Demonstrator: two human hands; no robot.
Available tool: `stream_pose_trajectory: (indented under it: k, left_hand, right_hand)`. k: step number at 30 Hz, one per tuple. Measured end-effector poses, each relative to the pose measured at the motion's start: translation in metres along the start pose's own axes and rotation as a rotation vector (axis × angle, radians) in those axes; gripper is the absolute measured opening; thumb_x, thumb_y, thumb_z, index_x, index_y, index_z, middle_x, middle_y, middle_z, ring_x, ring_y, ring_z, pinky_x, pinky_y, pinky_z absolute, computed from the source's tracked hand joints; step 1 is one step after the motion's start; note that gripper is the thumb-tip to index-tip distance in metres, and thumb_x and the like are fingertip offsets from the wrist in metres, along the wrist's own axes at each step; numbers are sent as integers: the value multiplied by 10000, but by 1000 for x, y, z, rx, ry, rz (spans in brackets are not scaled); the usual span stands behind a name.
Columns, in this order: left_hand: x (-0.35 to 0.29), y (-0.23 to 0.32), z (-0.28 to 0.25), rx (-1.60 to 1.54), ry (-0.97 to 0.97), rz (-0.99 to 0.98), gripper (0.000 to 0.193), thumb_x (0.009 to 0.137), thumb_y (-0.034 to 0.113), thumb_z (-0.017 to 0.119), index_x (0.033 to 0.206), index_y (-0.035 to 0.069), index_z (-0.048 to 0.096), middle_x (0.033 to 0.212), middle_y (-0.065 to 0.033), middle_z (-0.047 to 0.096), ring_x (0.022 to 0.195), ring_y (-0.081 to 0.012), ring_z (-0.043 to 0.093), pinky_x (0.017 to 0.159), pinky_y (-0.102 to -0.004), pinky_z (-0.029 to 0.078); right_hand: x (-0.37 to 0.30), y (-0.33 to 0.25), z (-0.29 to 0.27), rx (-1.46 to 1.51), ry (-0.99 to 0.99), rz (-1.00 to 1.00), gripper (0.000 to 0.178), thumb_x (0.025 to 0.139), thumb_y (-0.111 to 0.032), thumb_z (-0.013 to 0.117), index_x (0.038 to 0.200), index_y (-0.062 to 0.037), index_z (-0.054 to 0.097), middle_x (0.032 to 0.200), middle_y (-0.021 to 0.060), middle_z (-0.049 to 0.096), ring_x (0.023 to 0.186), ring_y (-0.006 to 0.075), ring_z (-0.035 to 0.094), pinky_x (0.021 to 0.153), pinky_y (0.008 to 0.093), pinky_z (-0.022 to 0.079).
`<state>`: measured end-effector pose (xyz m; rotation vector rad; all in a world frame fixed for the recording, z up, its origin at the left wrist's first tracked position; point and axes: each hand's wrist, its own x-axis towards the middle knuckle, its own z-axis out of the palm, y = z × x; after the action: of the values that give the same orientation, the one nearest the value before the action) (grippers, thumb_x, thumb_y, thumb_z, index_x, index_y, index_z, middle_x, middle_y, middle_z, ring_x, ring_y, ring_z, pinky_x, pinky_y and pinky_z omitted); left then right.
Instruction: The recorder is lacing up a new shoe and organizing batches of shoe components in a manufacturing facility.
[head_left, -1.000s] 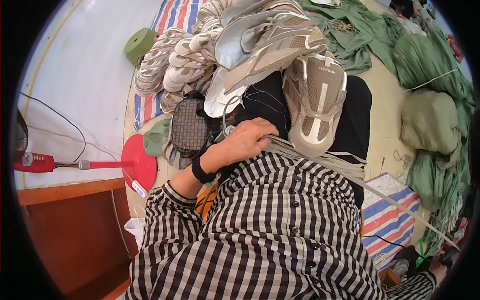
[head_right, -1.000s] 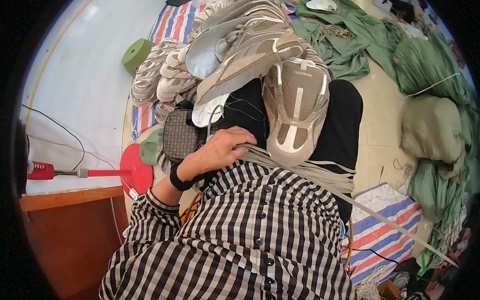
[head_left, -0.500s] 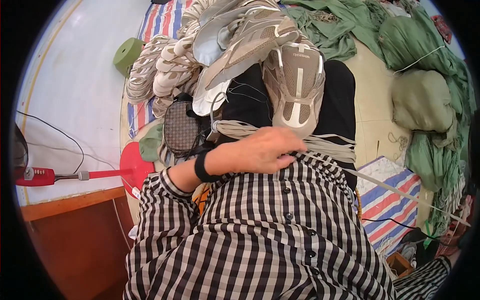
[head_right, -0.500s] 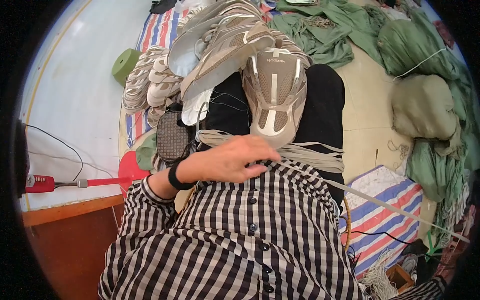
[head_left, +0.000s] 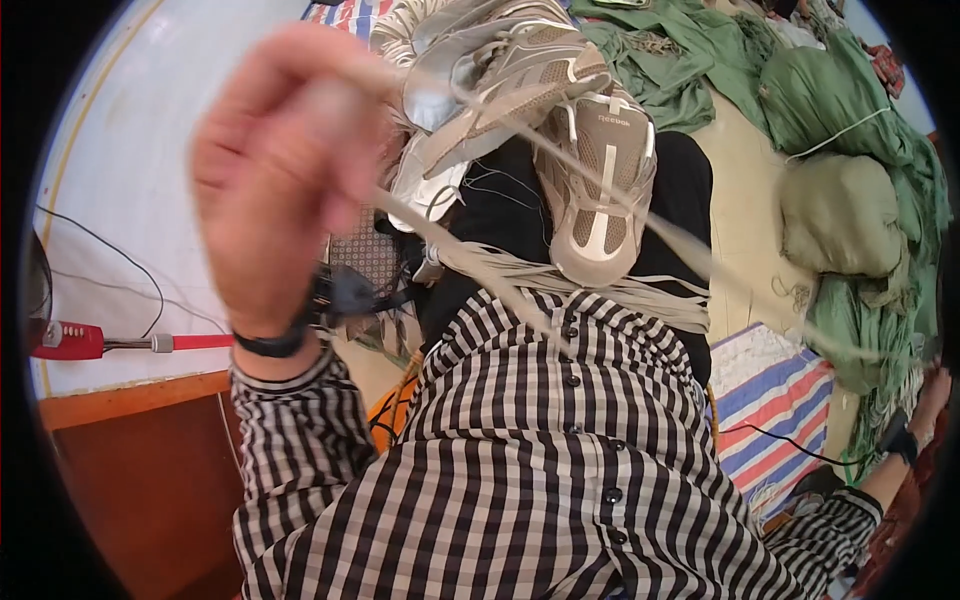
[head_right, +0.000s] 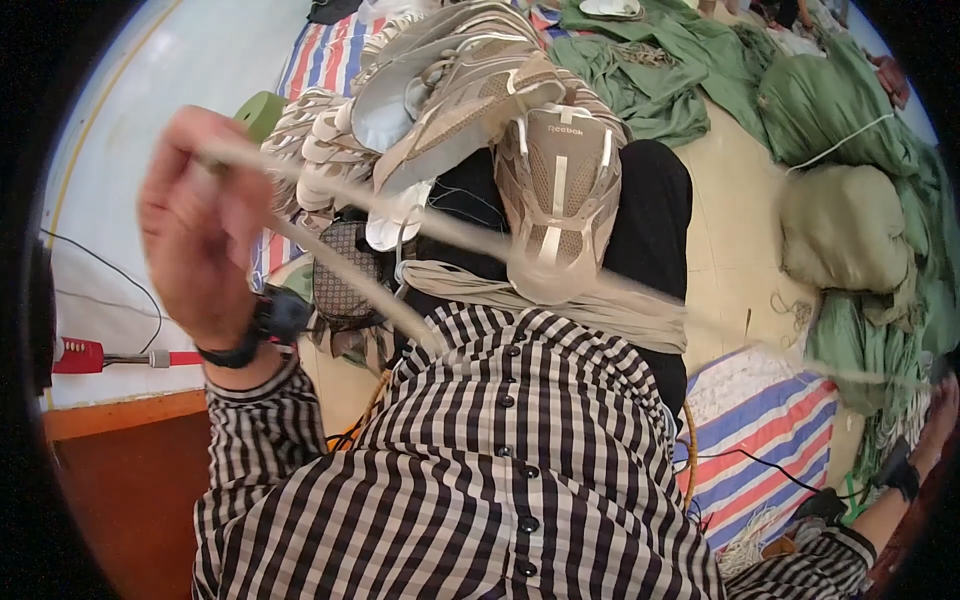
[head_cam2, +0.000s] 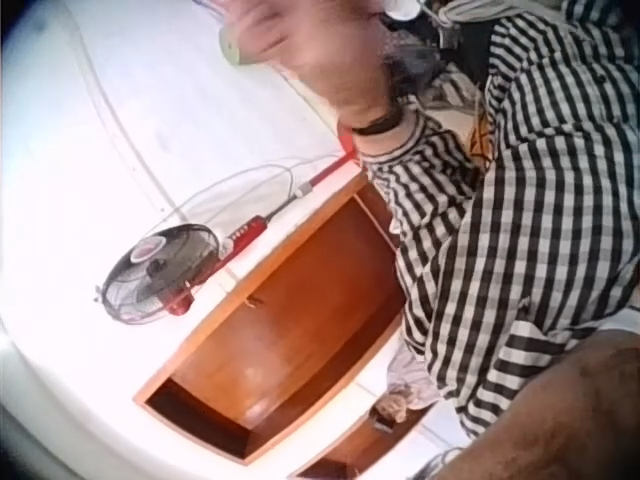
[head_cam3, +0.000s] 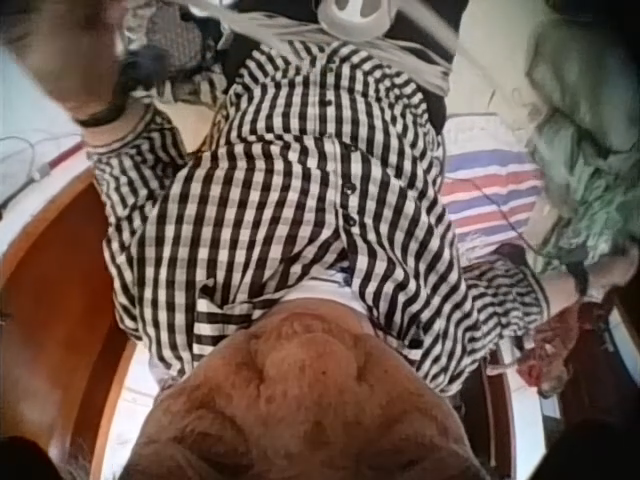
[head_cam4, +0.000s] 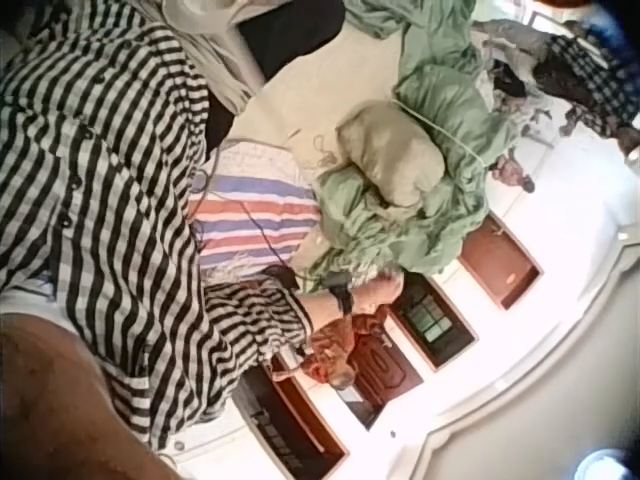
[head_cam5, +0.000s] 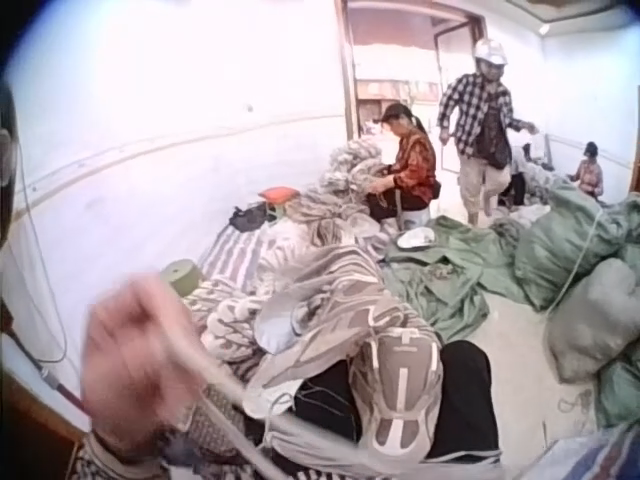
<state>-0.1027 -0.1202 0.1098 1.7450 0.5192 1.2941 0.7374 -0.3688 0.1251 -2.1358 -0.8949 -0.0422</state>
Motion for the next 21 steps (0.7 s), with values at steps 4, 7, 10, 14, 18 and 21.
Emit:
stream_pose_trajectory:
  k: [4, 7, 10, 14, 18, 21]
  left_hand:
    - [8, 9, -102, 393, 481, 38, 234, 973, 99, 536, 1141, -53, 592, 761, -21, 565, 556, -46, 402, 533, -160, 326]
    - [-10, -8, -202, 813, 698, 45, 170, 963, 112, 571, 1050, -11, 649, 777, -18, 600, 597, -45, 461, 524, -166, 349]
    - [-63, -25, -310, 1210, 950, -144, 221, 923, 192, 585, 998, -1, 660, 766, -49, 646, 612, -99, 535, 548, -246, 434]
    - [-183, -39, -421, 1428, 1190, -476, 249, 841, 192, 562, 937, -15, 659, 795, -99, 686, 654, -179, 636, 606, -323, 514]
    - [-292, -33, -474, 1365, 1299, -629, 293, 755, 183, 545, 915, -26, 674, 780, -156, 685, 644, -253, 656, 644, -385, 524]
    - [-340, -19, -482, 1586, 1318, -812, 278, 759, 190, 555, 875, -51, 635, 817, -180, 675, 646, -278, 656, 601, -375, 525]
  right_hand:
    - [16, -12, 122, -34, -226, -406, 209, 1008, -271, 523, 942, -77, 566, 687, -31, 413, 630, 58, 399, 605, 223, 366]
    - [-7, -77, 195, -50, -405, -434, 128, 984, -148, 524, 1068, -64, 573, 732, -38, 472, 610, 54, 428, 556, 208, 371]
    - [-73, -144, 242, -5, -615, -455, 128, 962, -81, 522, 1067, -34, 577, 718, -4, 497, 621, 90, 471, 570, 243, 399]
    - [-138, -196, 270, -245, -581, -1105, 129, 947, -47, 510, 1049, -1, 575, 693, 46, 478, 615, 133, 482, 581, 281, 415]
    - [-133, -197, 261, -141, -667, -756, 120, 949, -44, 501, 1026, 23, 564, 678, 76, 469, 617, 156, 481, 594, 295, 415]
    - [-95, -168, 242, -184, -577, -697, 147, 979, -82, 477, 1049, 19, 557, 680, 75, 476, 618, 148, 471, 590, 290, 407]
